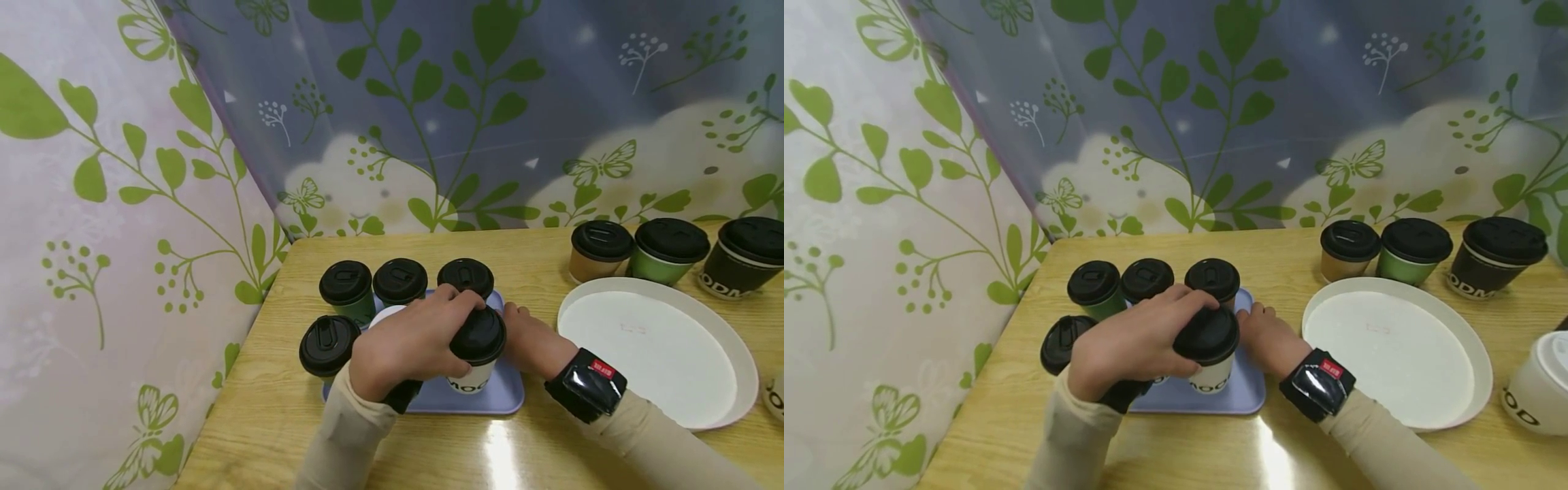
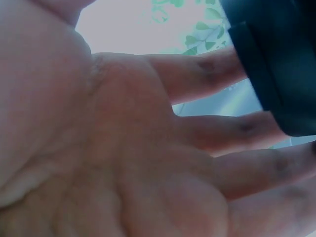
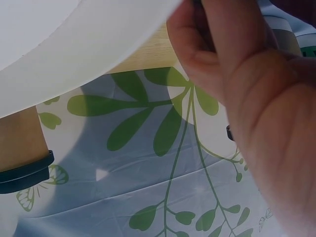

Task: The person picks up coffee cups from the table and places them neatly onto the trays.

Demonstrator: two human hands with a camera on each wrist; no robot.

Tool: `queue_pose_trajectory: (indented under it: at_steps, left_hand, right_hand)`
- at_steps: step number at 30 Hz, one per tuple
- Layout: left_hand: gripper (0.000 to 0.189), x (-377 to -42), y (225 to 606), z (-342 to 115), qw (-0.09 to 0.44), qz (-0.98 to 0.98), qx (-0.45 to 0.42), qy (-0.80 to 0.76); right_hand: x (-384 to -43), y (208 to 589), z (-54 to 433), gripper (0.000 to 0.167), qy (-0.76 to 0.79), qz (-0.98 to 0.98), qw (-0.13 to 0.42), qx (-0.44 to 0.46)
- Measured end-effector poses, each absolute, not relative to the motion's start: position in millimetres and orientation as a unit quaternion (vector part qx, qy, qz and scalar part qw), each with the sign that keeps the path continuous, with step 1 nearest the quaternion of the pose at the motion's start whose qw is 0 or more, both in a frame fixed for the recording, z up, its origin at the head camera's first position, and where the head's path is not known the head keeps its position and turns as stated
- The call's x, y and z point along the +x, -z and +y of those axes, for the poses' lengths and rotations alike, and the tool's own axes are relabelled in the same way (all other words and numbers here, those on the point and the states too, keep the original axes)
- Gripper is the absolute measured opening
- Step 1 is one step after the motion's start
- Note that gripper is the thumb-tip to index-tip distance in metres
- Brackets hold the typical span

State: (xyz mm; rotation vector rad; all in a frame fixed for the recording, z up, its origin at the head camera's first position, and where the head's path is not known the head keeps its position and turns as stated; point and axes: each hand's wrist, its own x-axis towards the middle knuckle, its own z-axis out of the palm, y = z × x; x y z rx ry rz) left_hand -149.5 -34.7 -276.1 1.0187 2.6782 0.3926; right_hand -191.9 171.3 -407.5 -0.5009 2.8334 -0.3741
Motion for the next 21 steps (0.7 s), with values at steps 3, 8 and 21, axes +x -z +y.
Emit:
queue_pose_trajectory:
  at_steps: [3, 8, 21]
  left_hand:
    - [0.063, -151.1, 277.3, -33.0, 0.135, 0.92, 0.345, -0.131]
    - [0.06, -151.8, 278.7, -31.7, 0.146, 0.921, 0.339, -0.127]
    - [0.065, -157.9, 284.9, -24.4, 0.18, 0.918, 0.338, -0.106]
  right_hand:
    - [-192.3, 408.6, 172.1, 0.029, 0.127, 0.968, 0.115, -0.184]
    - [-193.5, 409.8, 172.3, 0.022, 0.131, 0.966, 0.107, -0.196]
    - [-195.1, 408.1, 170.3, 0.02, 0.111, 0.966, 0.125, -0.196]
